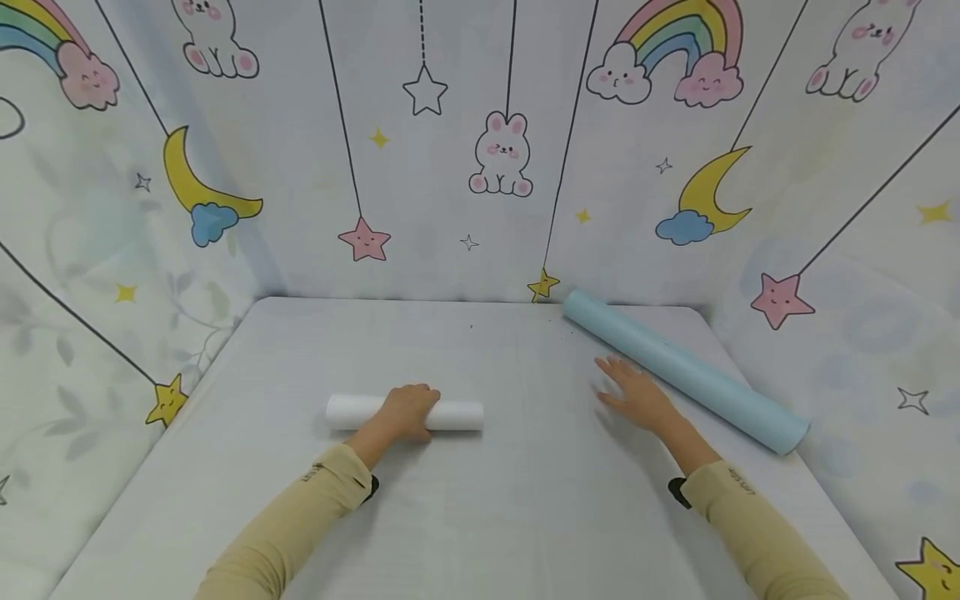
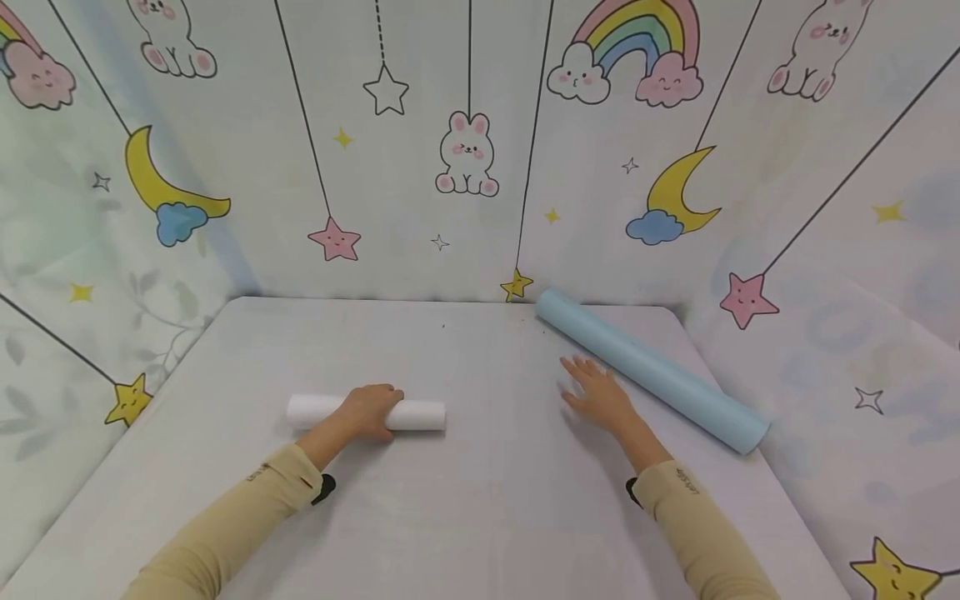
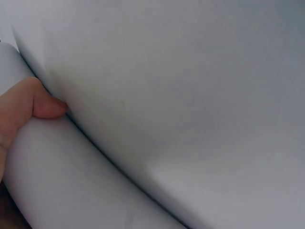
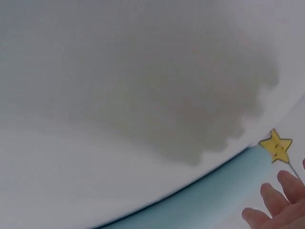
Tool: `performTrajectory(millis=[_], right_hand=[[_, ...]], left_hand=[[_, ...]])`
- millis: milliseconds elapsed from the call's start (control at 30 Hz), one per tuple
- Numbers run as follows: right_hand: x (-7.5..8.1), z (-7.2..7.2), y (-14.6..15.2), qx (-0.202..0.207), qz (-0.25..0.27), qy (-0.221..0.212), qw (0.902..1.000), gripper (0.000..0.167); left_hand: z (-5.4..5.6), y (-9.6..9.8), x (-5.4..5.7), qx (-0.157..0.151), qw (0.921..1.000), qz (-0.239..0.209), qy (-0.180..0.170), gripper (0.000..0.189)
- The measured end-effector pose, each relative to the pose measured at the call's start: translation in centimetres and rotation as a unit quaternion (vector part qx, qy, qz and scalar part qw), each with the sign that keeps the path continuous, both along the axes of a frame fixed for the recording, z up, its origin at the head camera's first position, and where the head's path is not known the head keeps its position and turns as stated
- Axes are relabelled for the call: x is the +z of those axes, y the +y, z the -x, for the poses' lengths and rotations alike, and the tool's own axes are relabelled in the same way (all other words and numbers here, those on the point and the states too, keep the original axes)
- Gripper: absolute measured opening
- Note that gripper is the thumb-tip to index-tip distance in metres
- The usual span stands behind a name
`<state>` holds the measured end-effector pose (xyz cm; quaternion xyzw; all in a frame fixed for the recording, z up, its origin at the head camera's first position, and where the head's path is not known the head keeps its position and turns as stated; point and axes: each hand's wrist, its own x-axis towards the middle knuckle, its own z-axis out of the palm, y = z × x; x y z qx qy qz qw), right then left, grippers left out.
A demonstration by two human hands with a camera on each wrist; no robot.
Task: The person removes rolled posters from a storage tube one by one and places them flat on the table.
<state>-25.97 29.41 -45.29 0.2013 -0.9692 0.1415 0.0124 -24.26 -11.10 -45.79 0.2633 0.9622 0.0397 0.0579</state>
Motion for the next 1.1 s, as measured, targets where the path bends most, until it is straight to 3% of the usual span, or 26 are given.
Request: performTrajectory(millis=[267,500,767,1100], right_hand=[[1.1,-1.8,-4.2,0.045,0.056,-0.069,0.9951,0.071],[1.4,-3.1,-7.5,0.086,0.052,-0.109,0.989,0.076],[1.9,-4.1,-10.9,0.12,0.009,-0.091,0.9885,0.076],[1.5,-4.7,-13.7,0.171,-0.063,-0.035,0.9827,0.058]], left_hand=[[-0.6,1.7,0.2,-0.007,1.0,-0.001,0.0,0.044],[-0.9,3.5,0.5,-0.016,0.9997,0.018,-0.001,0.044],[-1.0,5.7,0.5,-0.018,0.9993,0.034,-0.006,0.045],[-1.3,8.6,0.2,-0.025,0.999,0.035,-0.012,0.048]])
